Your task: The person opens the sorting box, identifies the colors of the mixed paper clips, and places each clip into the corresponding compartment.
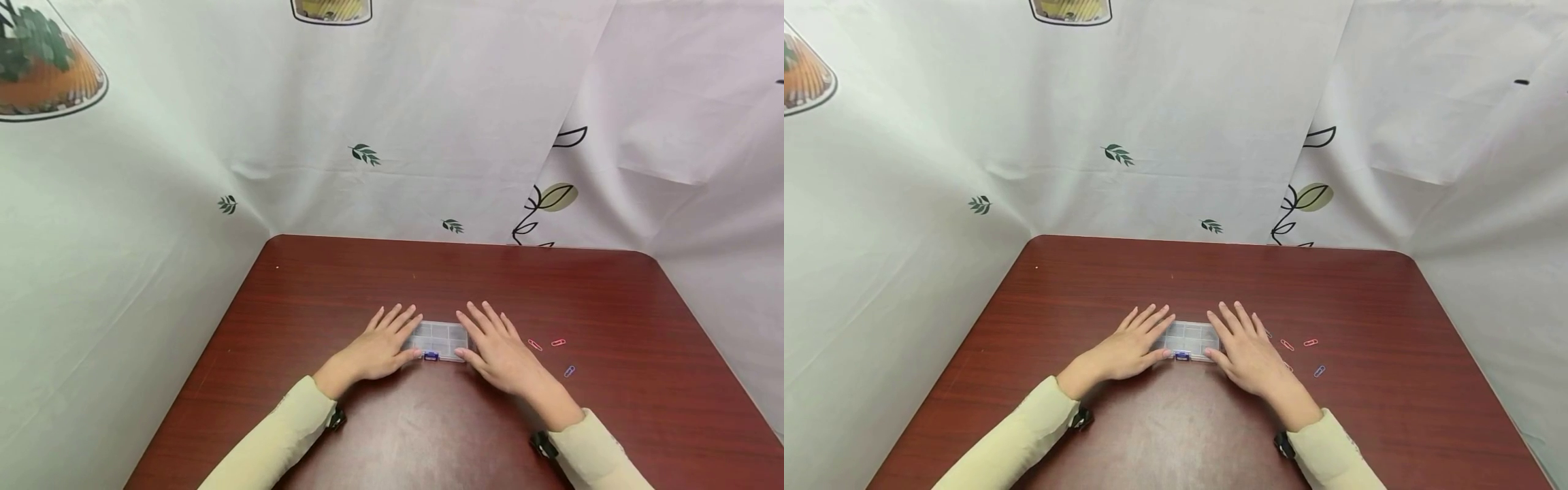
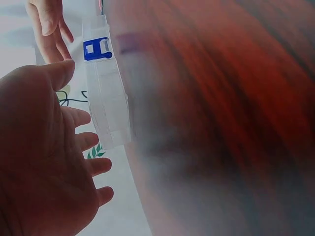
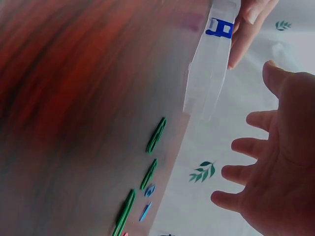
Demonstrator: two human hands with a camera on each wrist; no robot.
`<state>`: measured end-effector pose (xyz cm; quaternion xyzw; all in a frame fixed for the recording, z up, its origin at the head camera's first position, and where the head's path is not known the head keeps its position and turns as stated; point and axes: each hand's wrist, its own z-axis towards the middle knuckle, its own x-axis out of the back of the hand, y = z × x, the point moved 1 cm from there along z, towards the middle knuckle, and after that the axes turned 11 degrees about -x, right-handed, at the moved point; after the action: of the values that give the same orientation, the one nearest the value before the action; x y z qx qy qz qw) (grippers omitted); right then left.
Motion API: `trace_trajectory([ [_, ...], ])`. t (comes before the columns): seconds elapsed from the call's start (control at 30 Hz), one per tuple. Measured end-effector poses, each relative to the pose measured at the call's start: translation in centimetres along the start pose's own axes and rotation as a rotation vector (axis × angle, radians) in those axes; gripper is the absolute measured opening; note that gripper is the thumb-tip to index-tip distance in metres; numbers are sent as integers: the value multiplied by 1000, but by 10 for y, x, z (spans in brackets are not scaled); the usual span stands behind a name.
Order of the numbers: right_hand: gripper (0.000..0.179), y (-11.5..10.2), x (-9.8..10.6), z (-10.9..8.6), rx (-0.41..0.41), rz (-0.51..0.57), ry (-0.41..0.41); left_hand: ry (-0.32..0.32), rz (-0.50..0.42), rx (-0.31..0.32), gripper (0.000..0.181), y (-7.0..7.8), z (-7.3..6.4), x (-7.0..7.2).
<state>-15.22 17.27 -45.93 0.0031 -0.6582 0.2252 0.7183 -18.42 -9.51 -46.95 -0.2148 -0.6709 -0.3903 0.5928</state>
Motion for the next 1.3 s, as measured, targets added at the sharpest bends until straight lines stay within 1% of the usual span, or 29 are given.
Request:
trace_trajectory([
  [0.27, 68, -7, -3, 1, 22, 6, -19, -41, 7, 15, 71, 2, 1, -1],
  [0.47, 67, -11, -6, 1, 34, 7, -7, -44, 12, 19, 71, 2, 2, 0],
  [0.63, 67, -16, -6, 1, 43, 17, -19, -36, 18, 3, 71, 2, 3, 1],
  [0.83, 67, -21, -8, 2, 55, 21, -37, -53, 34, -11, 74, 1, 5, 4],
  [0.97, 67, -24, -9, 2, 69, 33, -49, -63, 38, -43, 73, 0, 8, 5],
  [1.1, 67, -27, -10, 2, 93, 31, -51, -82, 22, -56, 71, -3, 11, 5],
  [1.23, 65, -30, -10, 2, 137, 20, -51, -105, -14, -32, 70, -5, 14, 3],
  [1.3, 62, -32, -10, 3, 162, 11, -50, -106, -39, -25, 70, -6, 14, 3],
])
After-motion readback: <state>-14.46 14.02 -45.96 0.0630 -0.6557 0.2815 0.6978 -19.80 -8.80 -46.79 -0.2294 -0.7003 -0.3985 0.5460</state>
